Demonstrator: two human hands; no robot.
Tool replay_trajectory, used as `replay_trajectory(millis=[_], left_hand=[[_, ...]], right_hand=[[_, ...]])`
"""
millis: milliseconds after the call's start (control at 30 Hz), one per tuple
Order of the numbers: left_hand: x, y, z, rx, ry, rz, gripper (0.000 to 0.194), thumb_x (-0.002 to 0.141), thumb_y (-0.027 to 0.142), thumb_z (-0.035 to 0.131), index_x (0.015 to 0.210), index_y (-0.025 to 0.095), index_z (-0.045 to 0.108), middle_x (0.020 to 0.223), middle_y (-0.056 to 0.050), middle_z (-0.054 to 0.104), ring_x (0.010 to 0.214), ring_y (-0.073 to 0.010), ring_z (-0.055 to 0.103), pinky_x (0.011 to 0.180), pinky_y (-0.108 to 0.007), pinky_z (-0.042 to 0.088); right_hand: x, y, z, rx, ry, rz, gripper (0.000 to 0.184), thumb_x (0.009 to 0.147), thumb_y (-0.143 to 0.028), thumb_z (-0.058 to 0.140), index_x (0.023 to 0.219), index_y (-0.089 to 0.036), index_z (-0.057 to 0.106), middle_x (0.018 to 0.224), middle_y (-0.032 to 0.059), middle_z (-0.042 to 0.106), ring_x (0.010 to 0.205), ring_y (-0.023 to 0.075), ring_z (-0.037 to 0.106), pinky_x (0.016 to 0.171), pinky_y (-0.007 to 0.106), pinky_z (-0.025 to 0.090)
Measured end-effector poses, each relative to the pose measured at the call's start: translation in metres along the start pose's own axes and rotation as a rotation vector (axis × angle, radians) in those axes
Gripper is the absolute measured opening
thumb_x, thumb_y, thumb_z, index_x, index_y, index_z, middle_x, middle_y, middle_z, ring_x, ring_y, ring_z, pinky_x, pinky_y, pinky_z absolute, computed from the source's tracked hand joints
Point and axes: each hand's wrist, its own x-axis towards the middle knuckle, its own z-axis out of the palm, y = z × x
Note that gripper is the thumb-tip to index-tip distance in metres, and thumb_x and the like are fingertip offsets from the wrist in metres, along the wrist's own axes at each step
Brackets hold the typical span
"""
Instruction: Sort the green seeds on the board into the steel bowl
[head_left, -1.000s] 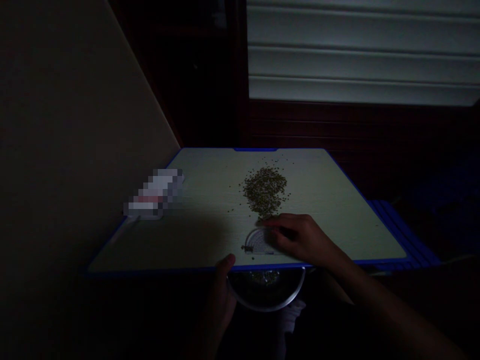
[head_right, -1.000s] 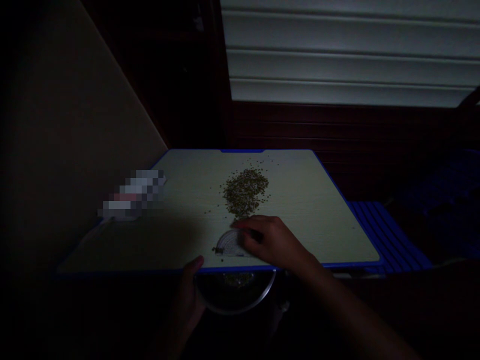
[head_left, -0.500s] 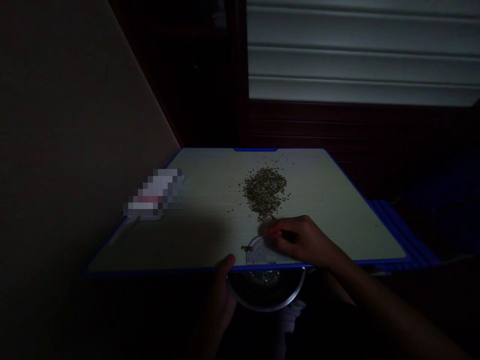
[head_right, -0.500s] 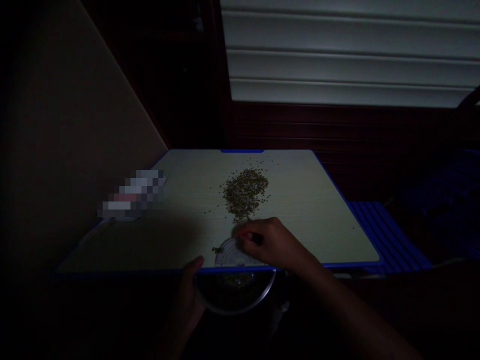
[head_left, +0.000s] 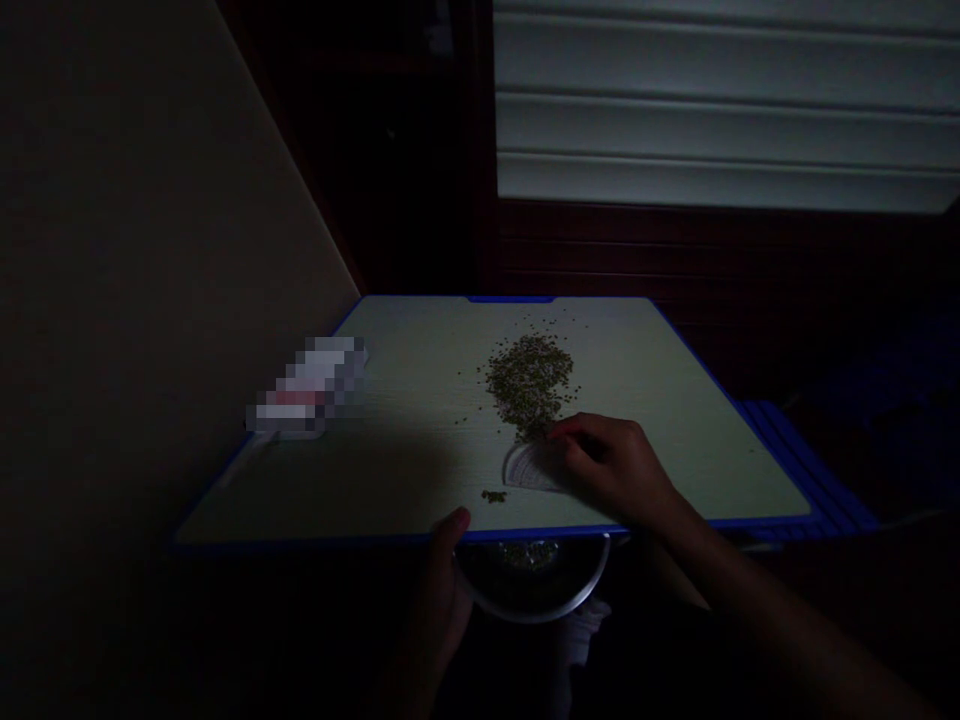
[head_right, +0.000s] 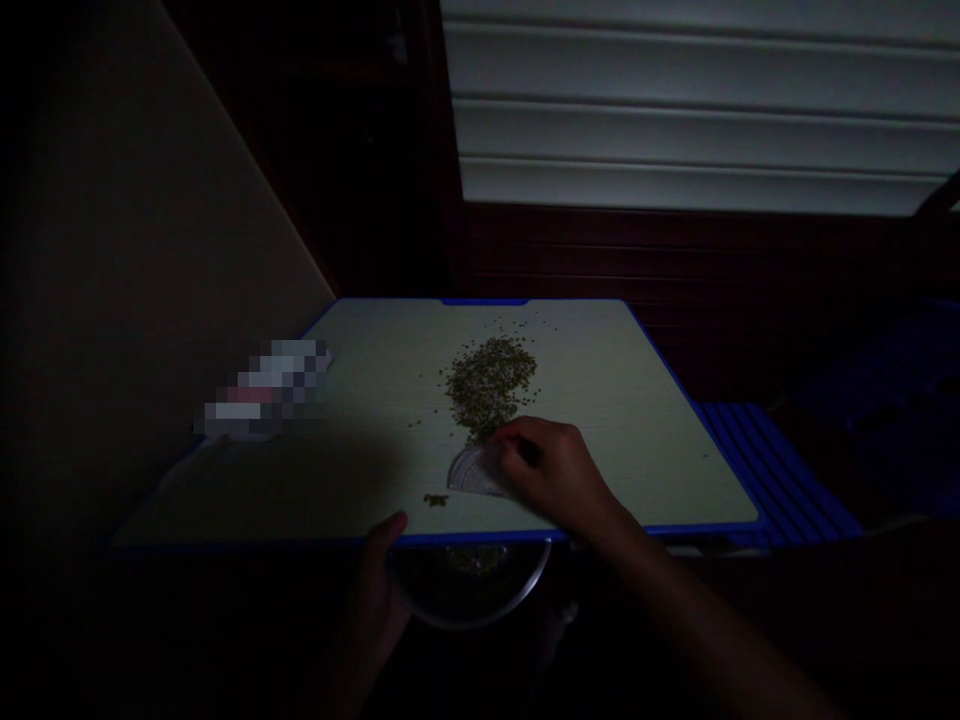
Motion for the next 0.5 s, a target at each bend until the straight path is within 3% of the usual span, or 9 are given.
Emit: replay_trajectory(millis=[133, 400, 500], left_hand=[[0.0019, -0.0007, -0.0014, -0.025, -0.01, -0.034, 0.026, 0.08, 0.021, 0.064, 0.105, 0.015, 0.067, 0.096, -0.008, 0.077, 0.106, -0.0254, 0.067, 0.095, -0.037, 0.051], [0.0028, -0.0012, -0.0021, -0.056, -0.026, -0.033, 0.034, 0.081, 0.019, 0.062, 0.115, 0.015, 0.063, 0.093, -0.007, 0.077, 0.104, -0.026, 0.068, 0.092, -0.039, 0.052], [0.002, 0.0, 0.0, -0.04, -0.032, -0.034, 0.032, 0.08, 0.019, 0.062, 0.112, 0.015, 0.065, 0.092, -0.008, 0.077, 0.106, -0.0266, 0.067, 0.092, -0.039, 0.053]], right_hand=[[0.0, -0.0006, 0.0004, 0.004, -0.047, -0.062, 0.021, 0.083, -0.013, 0.057, 0.095, -0.019, 0.073, 0.087, 0.0017, 0.075, 0.074, 0.0142, 0.067, 0.067, 0.024, 0.048], [-0.0007, 0.0017, 0.0021, -0.041, 0.057, -0.032, 0.019, 0.083, -0.015, 0.057, 0.095, -0.019, 0.073, 0.085, 0.0027, 0.075, 0.074, 0.0157, 0.068, 0.068, 0.027, 0.05], [-0.0001, -0.0003, 0.0011, -0.029, 0.002, -0.073, 0.021, 0.085, -0.016, 0.056, 0.098, -0.02, 0.073, 0.087, 0.0026, 0.075, 0.074, 0.0151, 0.068, 0.067, 0.026, 0.05]])
